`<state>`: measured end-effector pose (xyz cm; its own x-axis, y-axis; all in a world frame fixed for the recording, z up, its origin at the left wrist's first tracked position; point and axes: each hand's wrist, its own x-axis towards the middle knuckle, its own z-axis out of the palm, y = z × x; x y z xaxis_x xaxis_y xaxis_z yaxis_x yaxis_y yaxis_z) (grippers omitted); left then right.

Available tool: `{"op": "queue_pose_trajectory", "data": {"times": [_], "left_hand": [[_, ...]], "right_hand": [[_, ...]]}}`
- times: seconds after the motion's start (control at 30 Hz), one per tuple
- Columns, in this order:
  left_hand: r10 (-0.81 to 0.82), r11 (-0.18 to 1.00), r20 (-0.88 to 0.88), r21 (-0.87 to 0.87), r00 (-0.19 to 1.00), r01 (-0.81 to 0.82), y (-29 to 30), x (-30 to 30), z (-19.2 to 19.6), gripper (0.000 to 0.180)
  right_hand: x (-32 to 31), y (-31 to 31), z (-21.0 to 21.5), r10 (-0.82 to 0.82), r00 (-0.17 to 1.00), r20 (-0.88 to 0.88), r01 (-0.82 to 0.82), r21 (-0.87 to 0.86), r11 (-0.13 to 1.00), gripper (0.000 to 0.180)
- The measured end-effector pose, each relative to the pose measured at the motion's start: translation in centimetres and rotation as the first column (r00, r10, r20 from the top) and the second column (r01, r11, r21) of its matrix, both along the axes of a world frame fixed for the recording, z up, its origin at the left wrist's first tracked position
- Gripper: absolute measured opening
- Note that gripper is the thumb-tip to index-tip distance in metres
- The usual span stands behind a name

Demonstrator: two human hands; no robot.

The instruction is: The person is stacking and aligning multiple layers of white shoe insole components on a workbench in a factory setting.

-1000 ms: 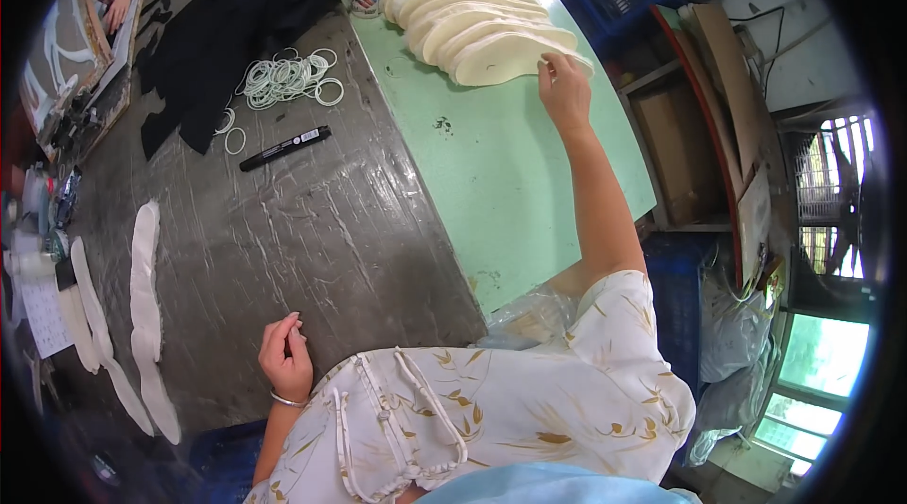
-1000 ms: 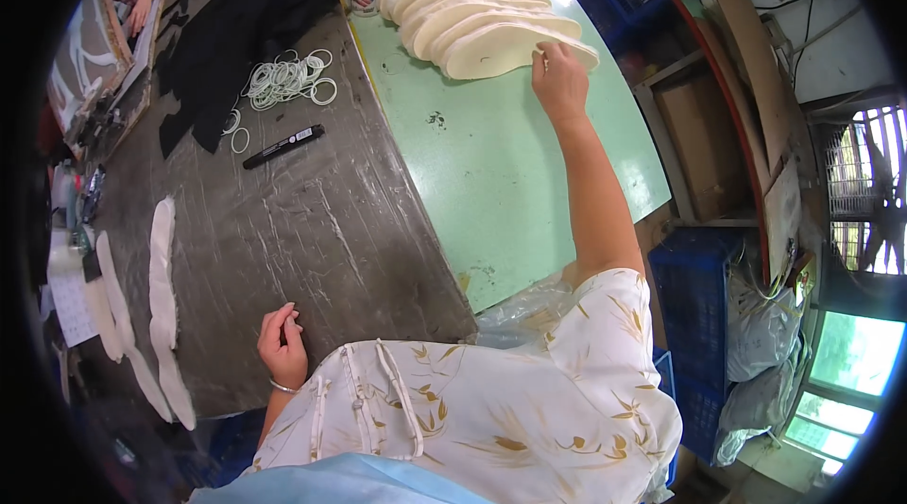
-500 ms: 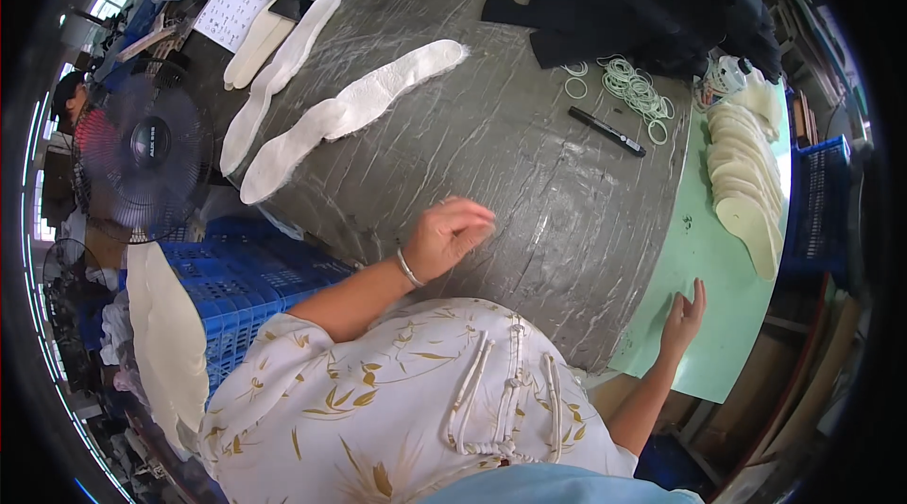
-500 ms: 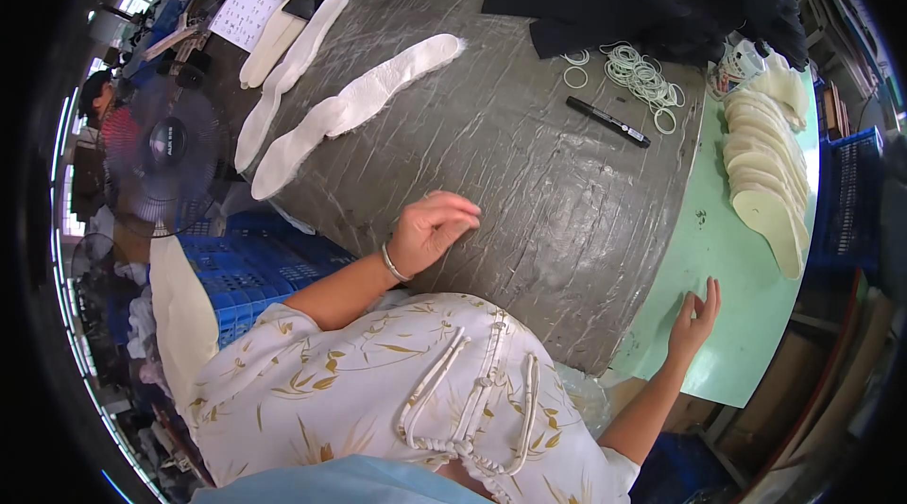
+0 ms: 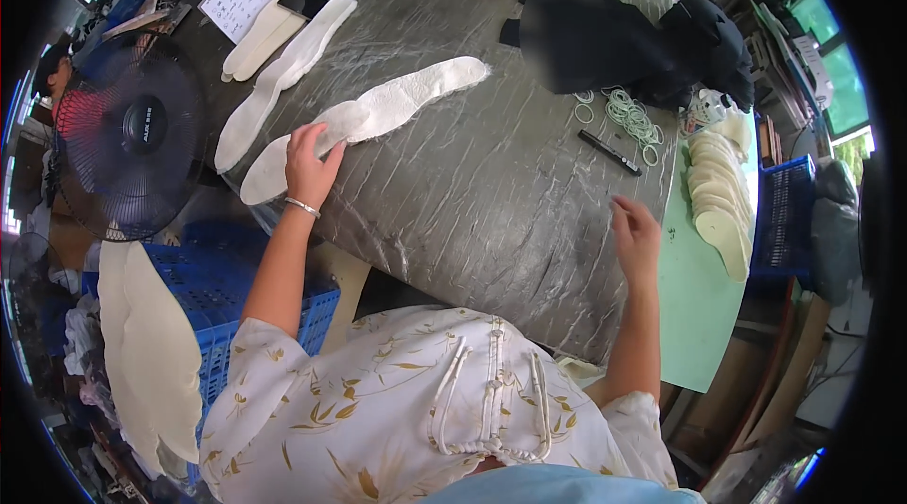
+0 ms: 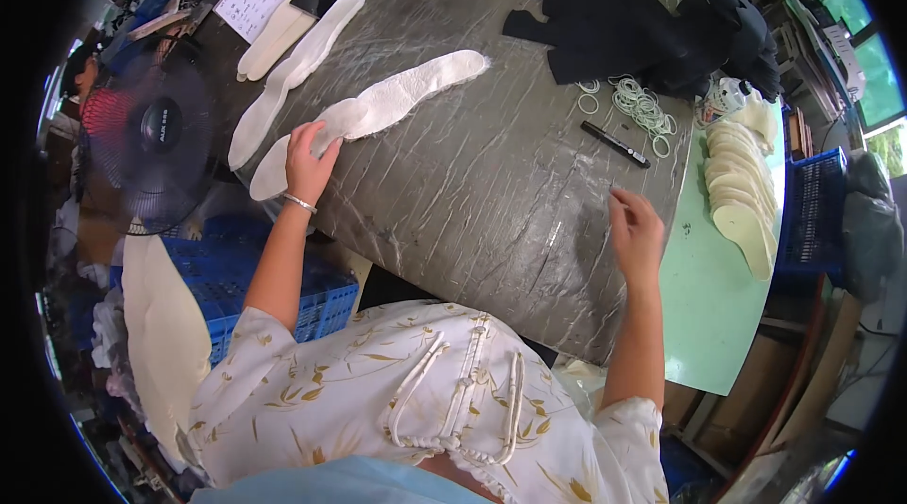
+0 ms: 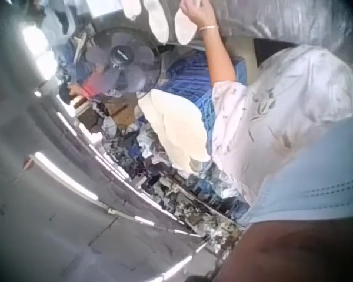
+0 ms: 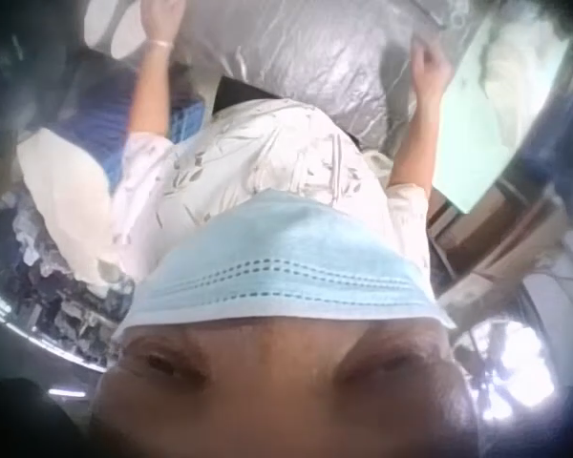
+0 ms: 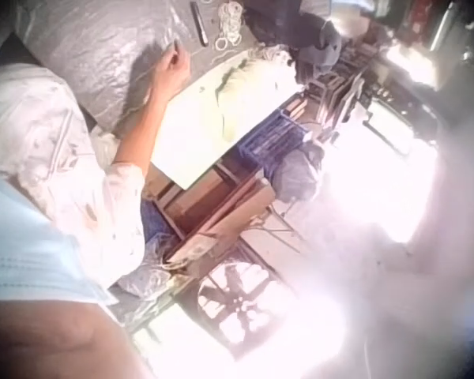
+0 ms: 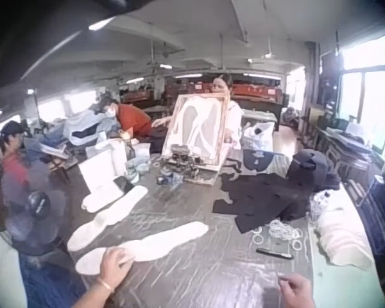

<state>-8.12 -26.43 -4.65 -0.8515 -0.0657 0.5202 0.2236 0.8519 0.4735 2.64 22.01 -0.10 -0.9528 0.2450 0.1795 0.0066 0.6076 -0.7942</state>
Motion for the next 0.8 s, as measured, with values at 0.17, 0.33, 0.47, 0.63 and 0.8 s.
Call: {"op": "queue_pose_trajectory", "data": {"times": [0.17,0.33,0.47,0.63,0.8], "left_hand": [[-0.046,0.987,0.115,-0.15,0.992,0.063,2.2,-4.2,1.7,0.042],[0.005,0.991,0.278,-0.13,0.961,0.032,2.9,-5.3,0.7,0.03],[-0.005,0.986,0.301,-0.16,0.954,0.055,2.3,-5.8,0.3,0.018],[-0.015,0.967,0.302,-0.24,0.953,0.091,2.0,-6.5,1.2,0.016],[0.01,0.958,0.254,-0.279,0.967,0.063,1.6,-7.5,1.8,0.018]], "right_hand": [[-14.6,-10.8,-0.6,0.233,0.967,0.1,-0.23,-0.042,0.972,0.029],[-24.5,-16.1,-5.1,0.012,0.988,0.155,-0.026,0.091,0.996,0.035],[-27.7,-17.1,-7.3,-0.066,0.97,0.232,0.03,0.155,0.987,0.03],[-29.5,-16.5,-8.5,-0.064,0.963,0.264,0.058,0.03,0.998,0.023],[-29.9,-16.0,-8.1,-0.009,0.927,0.374,0.101,-0.227,0.969,0.02]]}}
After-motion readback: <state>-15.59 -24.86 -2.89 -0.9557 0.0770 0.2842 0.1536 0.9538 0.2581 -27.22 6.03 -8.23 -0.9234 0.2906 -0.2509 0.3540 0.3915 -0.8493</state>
